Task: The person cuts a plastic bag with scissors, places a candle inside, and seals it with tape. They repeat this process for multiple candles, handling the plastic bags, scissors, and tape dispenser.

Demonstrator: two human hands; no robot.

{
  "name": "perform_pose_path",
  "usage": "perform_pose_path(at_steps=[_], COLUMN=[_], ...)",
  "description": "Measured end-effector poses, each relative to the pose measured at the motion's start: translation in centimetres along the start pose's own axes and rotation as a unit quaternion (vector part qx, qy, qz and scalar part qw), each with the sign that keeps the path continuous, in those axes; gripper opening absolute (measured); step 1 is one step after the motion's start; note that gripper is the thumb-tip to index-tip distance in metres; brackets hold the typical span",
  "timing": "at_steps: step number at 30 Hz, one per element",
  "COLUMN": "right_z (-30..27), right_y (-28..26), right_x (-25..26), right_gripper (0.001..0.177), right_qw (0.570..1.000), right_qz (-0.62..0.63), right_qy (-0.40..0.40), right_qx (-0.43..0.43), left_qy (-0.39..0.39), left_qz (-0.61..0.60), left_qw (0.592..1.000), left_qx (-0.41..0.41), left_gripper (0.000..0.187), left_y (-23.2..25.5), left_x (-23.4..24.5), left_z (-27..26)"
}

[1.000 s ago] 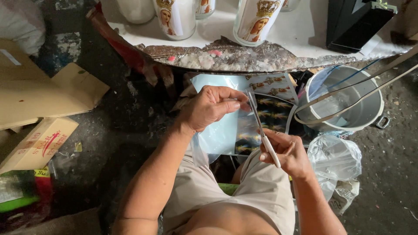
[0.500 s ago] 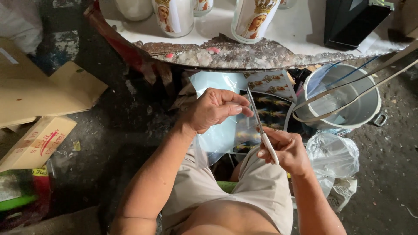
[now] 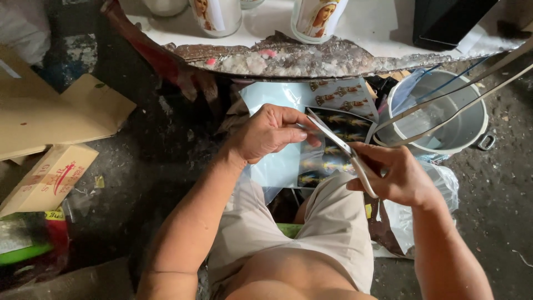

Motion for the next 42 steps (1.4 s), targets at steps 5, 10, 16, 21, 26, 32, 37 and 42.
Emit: perform_pose_path(at_steps=[5,10,16,21,26,32,37,42], right_z=[0.2,-0.2,1.6,3.5,2.7,2.3,4.5,4.3], right_y=[-1.2,-0.4,-1.2,-1.3,-0.6,-5.7,-2.3,-4.0], right_x=[0.3,0.2,-1.2,-1.9,2.4,-1.8,-6.0,-6.5], right_gripper=[0.078,0.07,0.07,0.072,0.057,0.042,0.058,0.063], right_qw=[0.992,0.995,0.977,0.946,0.945,0.909,0.966,0.974], right_qz=[-0.123,-0.093,0.117,0.207,0.063,-0.16,0.004,0.036], right_qy=[-0.027,0.008,0.178,0.248,0.318,0.355,0.254,0.22], right_qx=[-0.019,0.019,-0.026,-0.021,0.039,0.148,0.043,0.029], left_qy=[-0.009,-0.011,-0.03,-0.048,-0.001,0.052,0.031,0.072], left_qz=[0.062,0.059,0.054,0.227,0.477,0.621,0.636,0.64], left_qw=[0.996,0.995,0.998,0.972,0.871,0.781,0.771,0.765], left_qx=[0.066,0.075,0.03,0.024,0.123,0.039,-0.011,-0.009], left_gripper=[0.028,0.027,0.037,0.045,0.033,0.012,0.011,0.009], left_y=[0.6,0.2,-0.1,-1.6,2.1,1.1,1.9,1.9], left_x=[-0.3,-0.2,-0.8,-0.2,3.9,3.4,0.4,1.4], left_z=[-0.2,-0.2,-0.3,0.3,-3.0,-2.5,-2.2,-2.6])
Point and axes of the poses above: each hand's wrist, its own z-axis towards the middle knuckle, its own x-axis out of the back of the hand, y = z × x, the point moved 7 cm from there along z, towards the middle knuckle, and after that the axes turned 1 degree about -x, right-handed, at the moved point
